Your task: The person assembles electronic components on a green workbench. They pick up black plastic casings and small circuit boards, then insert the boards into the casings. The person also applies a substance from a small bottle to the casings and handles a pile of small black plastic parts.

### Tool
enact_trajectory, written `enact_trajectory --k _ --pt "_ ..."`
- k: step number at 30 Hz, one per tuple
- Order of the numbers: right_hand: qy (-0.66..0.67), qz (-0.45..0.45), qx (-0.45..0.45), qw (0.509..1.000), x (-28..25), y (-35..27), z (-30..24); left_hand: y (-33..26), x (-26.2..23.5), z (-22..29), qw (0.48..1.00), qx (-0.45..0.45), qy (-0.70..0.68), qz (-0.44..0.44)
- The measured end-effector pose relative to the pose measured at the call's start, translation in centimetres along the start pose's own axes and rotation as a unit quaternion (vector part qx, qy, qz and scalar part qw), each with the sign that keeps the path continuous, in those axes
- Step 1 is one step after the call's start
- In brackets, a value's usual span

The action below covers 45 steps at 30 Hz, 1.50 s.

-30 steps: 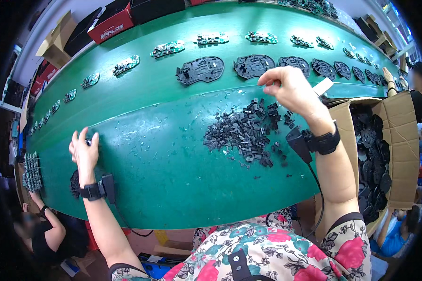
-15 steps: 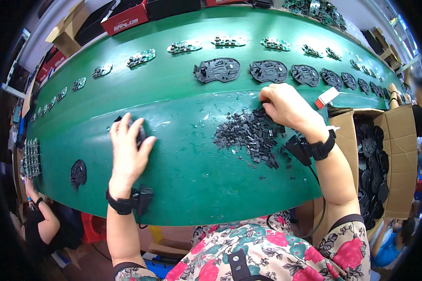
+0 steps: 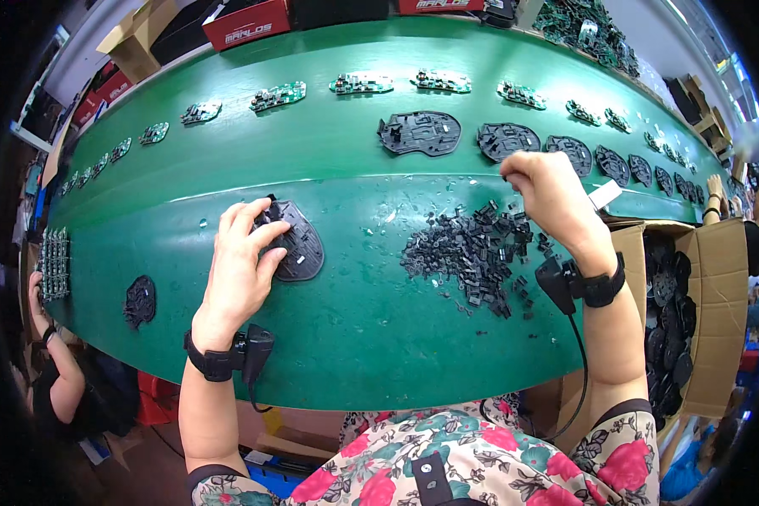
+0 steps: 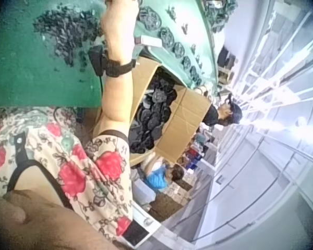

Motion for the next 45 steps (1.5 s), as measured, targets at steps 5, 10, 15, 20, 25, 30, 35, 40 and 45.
enact_trajectory --k 5,10,15,20,25,30,35,40,45 --pt "0.047 0.042 -0.022 0.998 2.3 4.8 -0.8 0.4 0.1 -0.7 0.999 -0.016 0.019 0.040" --pt "0.070 0.001 0.016 0.997 7.0 9.4 0.7 2.2 0.3 -1.7 0.996 -0.017 0.024 0.080" --pt "0.094 -0.080 0.140 0.983 10.4 11.1 3.7 5.6 1.9 -3.1 0.995 -0.025 0.016 0.090" --pt "0.108 -0.107 0.205 0.967 12.0 11.9 5.4 9.0 4.5 -3.9 0.997 -0.030 0.016 0.071" --pt "0.116 -0.112 0.233 0.959 12.1 12.1 6.3 11.2 6.3 -2.8 0.995 -0.016 0.031 0.089" --pt "0.078 -0.100 0.236 0.963 11.5 12.1 6.5 11.7 6.9 -2.7 0.995 -0.027 0.040 0.088" --pt "0.050 -0.131 0.232 0.963 11.4 12.5 6.6 11.6 6.8 -1.7 0.996 -0.025 0.006 0.082" --pt "-0.012 -0.177 0.230 0.957 10.7 12.7 5.8 10.8 5.8 -0.5 0.992 0.018 0.019 0.125" --pt "0.003 -0.167 0.266 0.949 10.2 12.0 5.2 8.9 3.7 2.4 0.991 0.023 -0.063 0.119"
Point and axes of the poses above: each hand's wrist, its own y-axis towards the middle knuckle, its own x-axis out of the palm, z = x × y, the point moved 8 cm from there along y, towards the middle knuckle, and after that the axes turned 13 degrees about z, right-handed, at the moved point
